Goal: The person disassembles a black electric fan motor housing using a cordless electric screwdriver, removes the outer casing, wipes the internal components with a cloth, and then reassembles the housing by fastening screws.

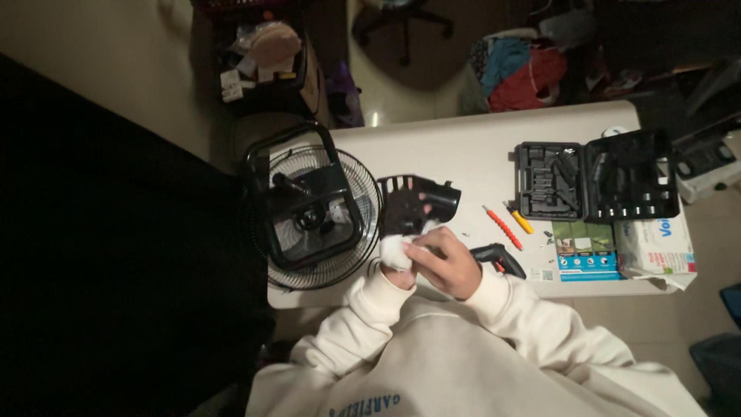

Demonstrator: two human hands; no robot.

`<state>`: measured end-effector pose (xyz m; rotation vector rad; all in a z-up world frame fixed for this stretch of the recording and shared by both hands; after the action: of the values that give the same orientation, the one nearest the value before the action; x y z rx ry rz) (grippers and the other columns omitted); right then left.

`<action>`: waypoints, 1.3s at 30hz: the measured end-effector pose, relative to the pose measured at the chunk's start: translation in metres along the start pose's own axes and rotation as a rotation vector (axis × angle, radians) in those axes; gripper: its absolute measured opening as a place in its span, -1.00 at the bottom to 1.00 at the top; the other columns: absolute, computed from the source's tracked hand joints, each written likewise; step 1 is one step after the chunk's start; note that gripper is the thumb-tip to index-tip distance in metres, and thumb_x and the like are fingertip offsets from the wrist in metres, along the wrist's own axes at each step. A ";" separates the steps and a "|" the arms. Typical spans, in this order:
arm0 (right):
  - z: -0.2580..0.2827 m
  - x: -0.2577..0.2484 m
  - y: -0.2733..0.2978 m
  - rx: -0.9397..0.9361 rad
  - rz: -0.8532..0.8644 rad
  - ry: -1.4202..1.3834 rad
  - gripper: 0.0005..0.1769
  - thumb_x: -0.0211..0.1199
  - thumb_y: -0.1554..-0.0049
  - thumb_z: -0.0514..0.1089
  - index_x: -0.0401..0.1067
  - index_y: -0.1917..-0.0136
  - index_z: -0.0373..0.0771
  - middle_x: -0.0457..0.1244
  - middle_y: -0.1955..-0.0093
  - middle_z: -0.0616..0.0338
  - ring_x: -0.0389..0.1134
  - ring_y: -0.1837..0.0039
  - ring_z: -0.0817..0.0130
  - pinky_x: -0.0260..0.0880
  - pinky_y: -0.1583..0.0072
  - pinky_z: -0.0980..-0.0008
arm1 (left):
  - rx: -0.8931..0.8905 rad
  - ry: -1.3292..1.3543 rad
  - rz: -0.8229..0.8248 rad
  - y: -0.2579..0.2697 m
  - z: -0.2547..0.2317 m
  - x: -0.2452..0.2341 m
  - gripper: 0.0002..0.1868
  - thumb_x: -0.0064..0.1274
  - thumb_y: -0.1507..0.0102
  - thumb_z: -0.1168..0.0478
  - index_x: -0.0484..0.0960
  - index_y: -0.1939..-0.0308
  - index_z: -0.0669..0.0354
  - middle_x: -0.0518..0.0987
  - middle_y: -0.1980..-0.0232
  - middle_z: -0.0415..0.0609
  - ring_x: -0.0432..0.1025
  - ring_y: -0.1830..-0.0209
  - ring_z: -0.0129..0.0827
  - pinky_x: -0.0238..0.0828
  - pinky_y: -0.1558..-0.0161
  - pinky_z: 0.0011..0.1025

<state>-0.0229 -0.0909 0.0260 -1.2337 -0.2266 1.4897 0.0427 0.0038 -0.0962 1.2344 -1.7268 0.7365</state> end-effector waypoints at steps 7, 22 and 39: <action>0.020 0.004 -0.032 -0.140 0.125 0.122 -0.42 0.37 -0.04 -0.21 0.43 -0.34 -0.31 0.26 -0.01 0.12 0.31 -0.01 0.19 0.40 -0.05 0.24 | -0.198 0.366 0.334 0.025 -0.060 0.074 0.26 -0.12 -0.12 -0.64 0.08 -0.64 0.15 0.11 -0.64 0.31 0.13 -0.58 0.07 0.08 -0.55 0.08; -0.040 -0.034 -0.044 0.376 0.267 -0.235 -0.69 0.23 -0.06 -0.36 0.57 -0.09 -0.31 0.36 0.06 0.09 0.41 0.03 0.16 0.41 -0.02 0.20 | 0.052 0.091 0.184 0.011 -0.045 0.042 -0.01 0.11 -0.22 -0.31 0.05 -0.64 -0.24 0.17 -0.58 0.13 0.15 -0.54 0.05 0.07 -0.53 0.05; -0.032 -0.042 -0.060 0.061 -0.026 0.026 -0.63 0.43 0.04 -0.42 0.57 -0.07 -0.28 0.26 0.12 0.11 0.33 0.06 0.14 0.35 0.01 0.24 | 0.020 0.089 0.130 0.035 -0.004 0.018 -0.06 0.02 -0.34 -0.23 0.07 -0.66 0.08 0.31 -0.50 0.09 0.26 -0.43 -0.05 0.25 -0.39 -0.08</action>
<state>0.0309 -0.1191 0.0778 -1.1972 -0.1778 1.4473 0.0088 0.0110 -0.0782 1.0938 -1.7424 0.8738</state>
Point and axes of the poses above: each hand's wrist, its own y-axis away from the middle knuckle, its own x-axis out of the palm, z = x × y, the point moved 4 cm from there along -y, towards the middle knuckle
